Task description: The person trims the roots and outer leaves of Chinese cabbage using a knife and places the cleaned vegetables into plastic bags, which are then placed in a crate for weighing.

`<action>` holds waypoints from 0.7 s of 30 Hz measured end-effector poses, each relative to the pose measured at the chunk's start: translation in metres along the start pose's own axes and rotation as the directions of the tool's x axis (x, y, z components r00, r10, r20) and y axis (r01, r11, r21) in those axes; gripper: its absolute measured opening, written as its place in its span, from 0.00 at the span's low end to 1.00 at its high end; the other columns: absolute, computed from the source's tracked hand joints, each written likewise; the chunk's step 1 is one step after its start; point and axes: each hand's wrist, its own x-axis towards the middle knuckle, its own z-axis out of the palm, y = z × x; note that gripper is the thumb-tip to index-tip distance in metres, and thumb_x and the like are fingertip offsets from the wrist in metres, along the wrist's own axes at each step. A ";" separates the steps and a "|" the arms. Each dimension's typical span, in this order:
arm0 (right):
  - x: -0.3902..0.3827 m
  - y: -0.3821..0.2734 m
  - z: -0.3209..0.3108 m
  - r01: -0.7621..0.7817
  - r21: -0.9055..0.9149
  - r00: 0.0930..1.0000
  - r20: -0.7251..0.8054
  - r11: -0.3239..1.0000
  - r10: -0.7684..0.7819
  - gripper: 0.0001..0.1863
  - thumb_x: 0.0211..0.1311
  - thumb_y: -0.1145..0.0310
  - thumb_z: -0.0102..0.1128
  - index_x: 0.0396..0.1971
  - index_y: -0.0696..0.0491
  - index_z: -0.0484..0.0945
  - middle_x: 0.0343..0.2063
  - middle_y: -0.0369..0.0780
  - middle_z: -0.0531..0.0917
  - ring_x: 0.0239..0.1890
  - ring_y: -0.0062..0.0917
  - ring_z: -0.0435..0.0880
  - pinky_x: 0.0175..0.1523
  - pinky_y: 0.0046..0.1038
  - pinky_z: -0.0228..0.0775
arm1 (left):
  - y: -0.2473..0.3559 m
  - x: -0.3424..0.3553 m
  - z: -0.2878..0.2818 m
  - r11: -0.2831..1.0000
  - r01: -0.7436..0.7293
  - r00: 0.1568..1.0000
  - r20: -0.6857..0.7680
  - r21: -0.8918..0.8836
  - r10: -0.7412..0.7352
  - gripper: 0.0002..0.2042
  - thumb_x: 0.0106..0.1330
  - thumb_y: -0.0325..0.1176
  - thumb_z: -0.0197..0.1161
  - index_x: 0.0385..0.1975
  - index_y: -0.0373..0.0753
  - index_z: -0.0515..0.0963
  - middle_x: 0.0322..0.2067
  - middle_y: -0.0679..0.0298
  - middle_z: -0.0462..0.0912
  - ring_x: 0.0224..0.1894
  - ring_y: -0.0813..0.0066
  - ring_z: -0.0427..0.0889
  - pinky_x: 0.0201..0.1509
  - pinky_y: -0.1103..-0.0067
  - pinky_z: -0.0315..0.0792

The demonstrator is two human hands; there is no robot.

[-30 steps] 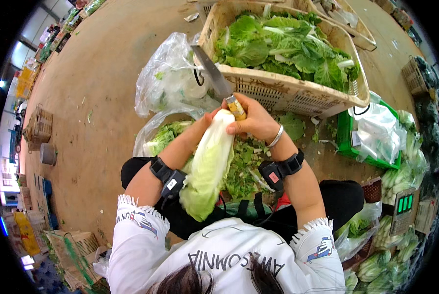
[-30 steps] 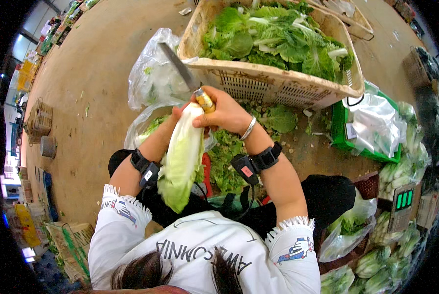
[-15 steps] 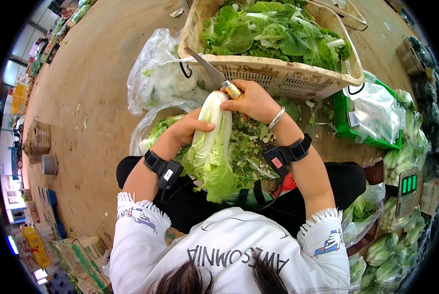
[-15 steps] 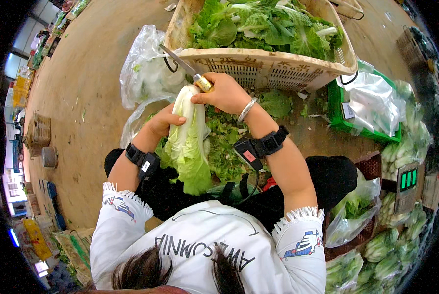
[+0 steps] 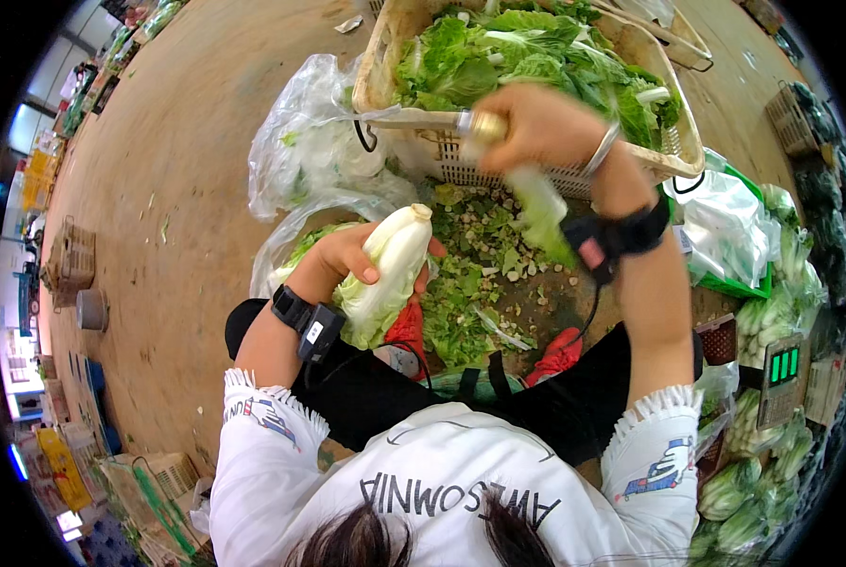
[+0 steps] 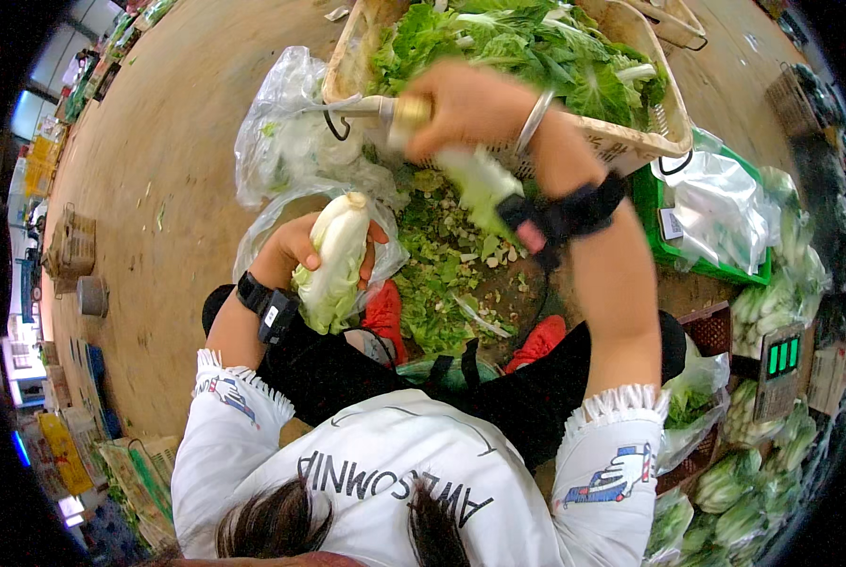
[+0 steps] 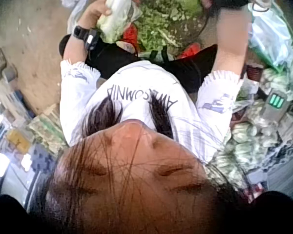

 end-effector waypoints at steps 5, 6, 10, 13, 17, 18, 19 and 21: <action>0.048 -0.021 -0.078 -0.237 -0.508 0.835 -0.542 0.828 -0.094 0.23 0.44 0.55 0.64 0.27 0.63 0.77 0.17 0.47 0.78 0.24 0.41 0.78 0.32 0.33 0.70 | -0.004 0.030 -0.008 0.961 -0.246 0.926 -0.324 -0.124 0.195 0.29 0.59 0.48 0.55 0.55 0.36 0.60 0.40 0.51 0.75 0.42 0.58 0.76 0.44 0.67 0.73; 0.055 -0.011 -0.069 -0.183 -0.556 0.800 -0.564 0.810 -0.206 0.22 0.46 0.54 0.62 0.26 0.62 0.77 0.18 0.49 0.78 0.24 0.41 0.77 0.33 0.34 0.70 | -0.005 0.029 -0.016 0.955 -0.260 0.896 -0.405 -0.143 0.183 0.26 0.60 0.49 0.52 0.53 0.36 0.62 0.39 0.51 0.75 0.41 0.59 0.77 0.43 0.67 0.73; 0.028 0.035 0.025 0.076 -0.081 0.839 -0.534 0.994 -0.108 0.20 0.52 0.54 0.59 0.30 0.58 0.75 0.16 0.37 0.76 0.15 0.21 0.72 0.22 0.21 0.64 | -0.006 0.022 -0.038 0.910 -0.337 0.834 -0.526 -0.241 0.169 0.22 0.64 0.50 0.44 0.45 0.36 0.67 0.36 0.51 0.76 0.37 0.60 0.78 0.42 0.66 0.74; -0.025 0.038 0.085 -0.105 0.045 0.891 -0.439 0.993 0.114 0.12 0.53 0.63 0.55 0.30 0.57 0.68 0.15 0.44 0.75 0.17 0.35 0.75 0.23 0.30 0.67 | -0.010 0.029 -0.037 0.916 -0.290 0.778 -0.625 -0.275 0.058 0.20 0.65 0.49 0.45 0.42 0.36 0.68 0.36 0.52 0.76 0.36 0.61 0.78 0.42 0.67 0.73; -0.058 0.049 0.146 -0.086 -0.104 0.917 -0.397 0.991 0.038 0.10 0.52 0.66 0.55 0.29 0.55 0.68 0.15 0.44 0.75 0.18 0.40 0.75 0.23 0.33 0.68 | -0.013 0.031 -0.021 0.956 0.036 0.647 -0.736 0.292 0.200 0.26 0.54 0.44 0.62 0.49 0.34 0.66 0.38 0.58 0.76 0.39 0.69 0.75 0.43 0.72 0.71; -0.060 0.043 0.152 -0.029 -0.125 0.899 -0.436 0.992 -0.029 0.09 0.51 0.66 0.56 0.28 0.54 0.68 0.15 0.43 0.75 0.18 0.39 0.76 0.22 0.33 0.68 | -0.014 0.030 -0.018 0.889 0.128 0.631 -0.728 0.440 0.270 0.28 0.50 0.43 0.65 0.48 0.34 0.67 0.39 0.58 0.75 0.40 0.70 0.75 0.44 0.73 0.69; -0.062 0.038 0.154 0.021 -0.150 0.875 -0.475 0.988 -0.091 0.09 0.51 0.66 0.56 0.28 0.53 0.68 0.16 0.41 0.76 0.18 0.37 0.76 0.22 0.32 0.68 | -0.014 0.030 -0.014 0.792 0.219 0.624 -0.705 0.570 0.335 0.30 0.45 0.41 0.68 0.48 0.33 0.68 0.41 0.59 0.74 0.41 0.71 0.74 0.45 0.75 0.68; -0.065 0.033 0.155 0.036 -0.204 0.863 -0.488 0.978 -0.133 0.08 0.49 0.67 0.57 0.26 0.52 0.68 0.17 0.40 0.75 0.18 0.35 0.76 0.21 0.32 0.67 | -0.009 0.031 -0.003 0.587 0.351 0.627 -0.649 0.730 0.432 0.28 0.42 0.39 0.69 0.45 0.34 0.70 0.39 0.57 0.75 0.40 0.68 0.75 0.45 0.76 0.68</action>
